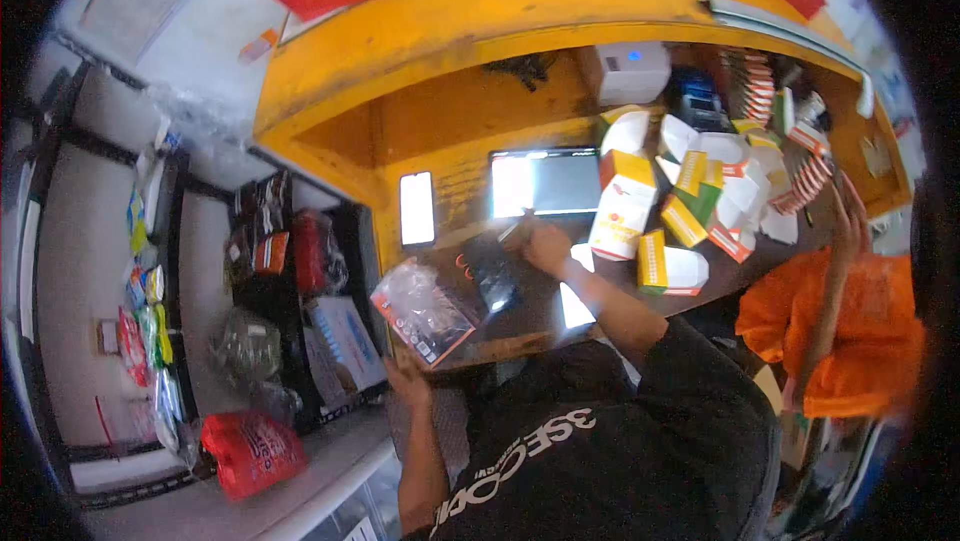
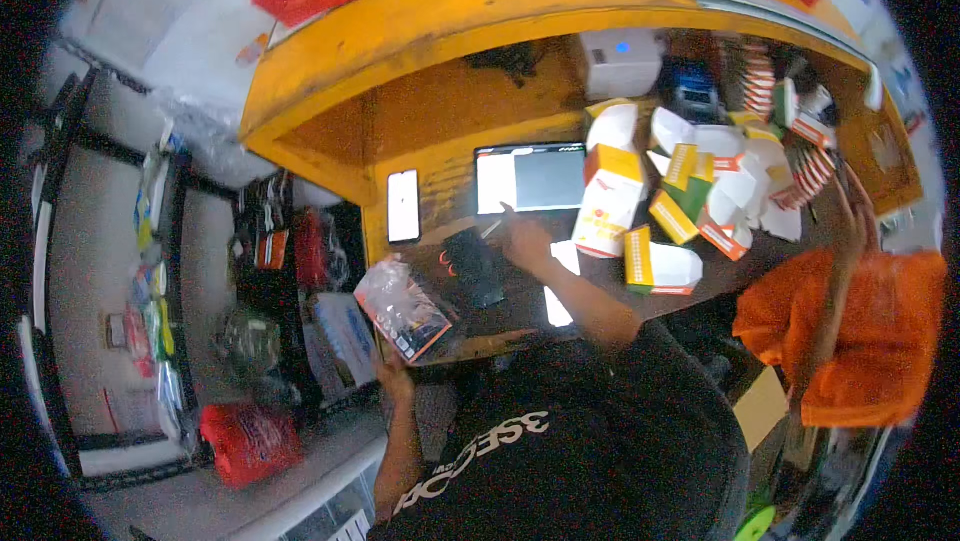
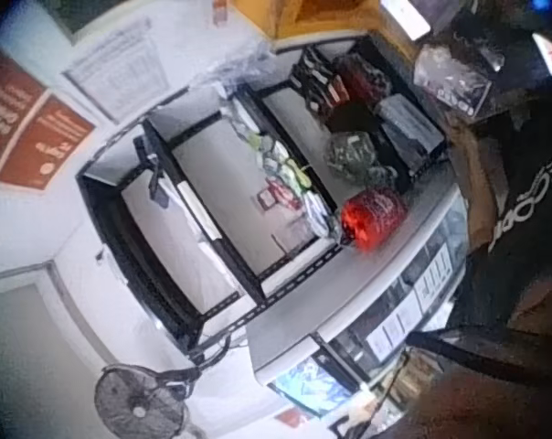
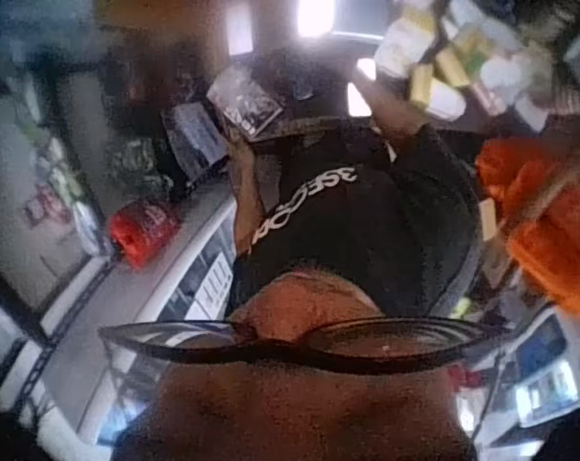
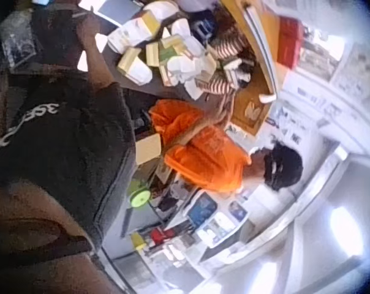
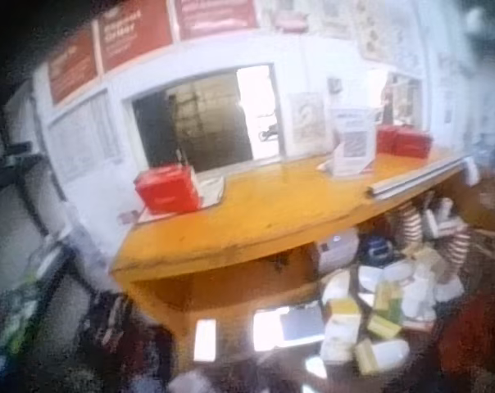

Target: The person scoops ice into a plastic cup, fills it from a beverage dispenser, seals it with a heat-sealing machine, and places a straw in a small plastic bag.

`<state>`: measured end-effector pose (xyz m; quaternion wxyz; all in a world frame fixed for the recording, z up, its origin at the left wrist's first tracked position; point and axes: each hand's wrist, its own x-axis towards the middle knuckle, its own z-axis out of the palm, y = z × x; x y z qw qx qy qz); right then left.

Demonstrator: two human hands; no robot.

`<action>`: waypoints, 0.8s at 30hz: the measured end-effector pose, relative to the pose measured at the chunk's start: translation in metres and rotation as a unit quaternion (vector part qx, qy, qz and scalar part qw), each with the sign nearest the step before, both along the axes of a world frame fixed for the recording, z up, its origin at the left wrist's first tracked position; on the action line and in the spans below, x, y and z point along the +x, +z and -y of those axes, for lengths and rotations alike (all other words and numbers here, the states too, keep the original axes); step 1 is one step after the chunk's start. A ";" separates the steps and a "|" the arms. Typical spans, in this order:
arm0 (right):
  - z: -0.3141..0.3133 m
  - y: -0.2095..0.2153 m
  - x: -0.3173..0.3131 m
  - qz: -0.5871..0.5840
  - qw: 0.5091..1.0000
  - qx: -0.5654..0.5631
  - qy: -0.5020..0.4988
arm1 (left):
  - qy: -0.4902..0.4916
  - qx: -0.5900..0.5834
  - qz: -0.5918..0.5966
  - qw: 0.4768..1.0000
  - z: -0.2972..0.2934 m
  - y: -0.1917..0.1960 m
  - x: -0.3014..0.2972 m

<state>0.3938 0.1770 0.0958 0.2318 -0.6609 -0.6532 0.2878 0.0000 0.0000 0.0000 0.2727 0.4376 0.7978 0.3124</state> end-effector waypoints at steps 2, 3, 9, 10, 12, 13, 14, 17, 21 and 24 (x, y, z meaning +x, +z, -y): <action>0.015 0.018 0.019 0.086 0.995 -0.017 -0.053 | 0.004 0.039 -0.069 0.997 0.029 -0.037 0.011; 0.011 0.011 -0.040 -0.017 0.987 0.149 -0.057 | -0.008 0.058 -0.053 0.997 0.032 0.021 -0.080; 0.185 0.072 0.020 -0.126 0.978 0.132 -0.097 | -0.273 -0.139 -0.007 0.952 0.218 -0.054 -0.058; 0.221 0.077 0.022 -0.127 0.976 0.120 -0.130 | -0.323 -0.161 -0.015 0.932 0.235 -0.059 -0.063; 0.306 0.069 0.027 -0.125 0.966 0.125 -0.188 | -0.405 -0.196 -0.035 0.892 0.261 -0.069 -0.076; 0.353 0.069 0.025 -0.139 0.959 0.111 -0.221 | -0.437 -0.208 -0.048 0.873 0.267 -0.074 -0.084; 0.403 0.051 0.028 -0.132 0.949 0.133 -0.254 | -0.467 -0.217 -0.062 0.855 0.269 -0.079 -0.089; 0.570 0.005 0.020 -0.059 0.928 0.117 -0.348 | -0.524 -0.243 -0.137 0.805 0.260 -0.087 -0.107; 0.807 -0.087 -0.035 -0.001 0.835 0.006 -0.550 | -0.511 -0.299 -0.188 0.784 0.248 -0.055 -0.041; 0.911 -0.106 -0.083 -0.033 0.775 -0.049 -0.629 | -0.573 -0.173 -0.099 0.795 0.283 -0.046 -0.008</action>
